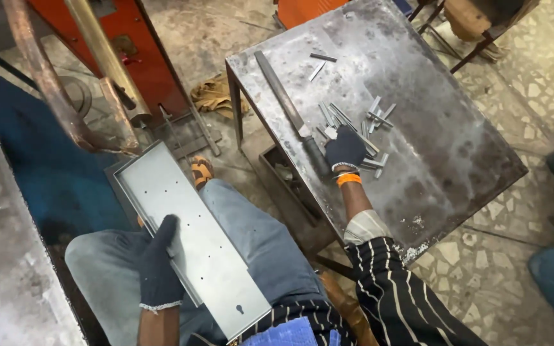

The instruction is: The person is placing small metal strips inside a metal housing and using a spot welder to attach them.

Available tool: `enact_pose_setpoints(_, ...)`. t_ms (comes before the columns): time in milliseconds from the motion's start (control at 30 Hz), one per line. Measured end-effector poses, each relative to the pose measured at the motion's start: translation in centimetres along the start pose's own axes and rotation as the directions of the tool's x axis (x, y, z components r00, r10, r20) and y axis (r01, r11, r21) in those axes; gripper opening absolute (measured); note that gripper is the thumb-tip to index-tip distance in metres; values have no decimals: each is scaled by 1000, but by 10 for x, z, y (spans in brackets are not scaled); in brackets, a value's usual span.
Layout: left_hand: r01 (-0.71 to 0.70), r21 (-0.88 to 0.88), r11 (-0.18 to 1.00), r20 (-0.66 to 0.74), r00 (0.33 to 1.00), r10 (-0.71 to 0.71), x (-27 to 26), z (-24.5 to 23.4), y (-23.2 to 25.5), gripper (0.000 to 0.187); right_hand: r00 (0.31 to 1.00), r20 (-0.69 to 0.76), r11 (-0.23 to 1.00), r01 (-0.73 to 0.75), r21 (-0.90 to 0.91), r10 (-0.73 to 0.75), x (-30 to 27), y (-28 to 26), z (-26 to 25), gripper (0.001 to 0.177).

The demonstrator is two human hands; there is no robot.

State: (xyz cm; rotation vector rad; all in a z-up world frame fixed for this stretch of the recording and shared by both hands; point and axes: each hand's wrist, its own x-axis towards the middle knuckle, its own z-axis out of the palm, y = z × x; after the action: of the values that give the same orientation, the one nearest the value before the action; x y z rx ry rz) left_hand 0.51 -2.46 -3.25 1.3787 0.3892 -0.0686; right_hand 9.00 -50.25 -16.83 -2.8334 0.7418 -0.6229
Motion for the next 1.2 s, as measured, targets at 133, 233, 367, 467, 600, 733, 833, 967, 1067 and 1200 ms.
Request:
enact_pose_setpoints(133,39,-174,984,44,999,-32,-1,6,3,24,996,83,998,-33,-46,37,4,5,2,30)
enact_pose_setpoints(233,97,-214,972,66,994,-85,-4,8,6,23,996,83,992,48,-113,-39,9,8,3,28)
enact_pose_setpoints(367,130,-270,954,60,991,-118,-9,10,7,26,997,76,998,-34,50,30,16,26,12,27)
enact_pose_setpoints(467,151,-345,926,44,989,-144,-15,19,21,29,995,39,979,-94,182,89,16,37,16,44)
enact_pose_setpoints(600,164,-401,901,92,986,-139,-14,22,23,34,961,119,885,-277,373,251,6,54,34,54)
enact_pose_setpoints(733,103,-366,925,84,993,-77,-15,28,25,35,832,321,568,-547,615,453,-6,-11,-47,46)
enact_pose_setpoints(833,128,-366,922,52,992,-117,-17,30,17,34,840,450,379,-539,752,303,-30,-89,-133,17)
enact_pose_setpoints(967,35,-389,921,77,997,-5,-12,29,-6,27,903,95,429,105,897,-420,-83,-175,-188,15)
enact_pose_setpoints(1067,89,-349,933,72,995,-68,-25,37,13,24,795,-32,477,394,785,-606,-121,-230,-224,15)
enact_pose_setpoints(1200,130,-363,923,108,989,-97,-35,33,22,22,780,129,665,419,619,-612,-153,-266,-236,15)
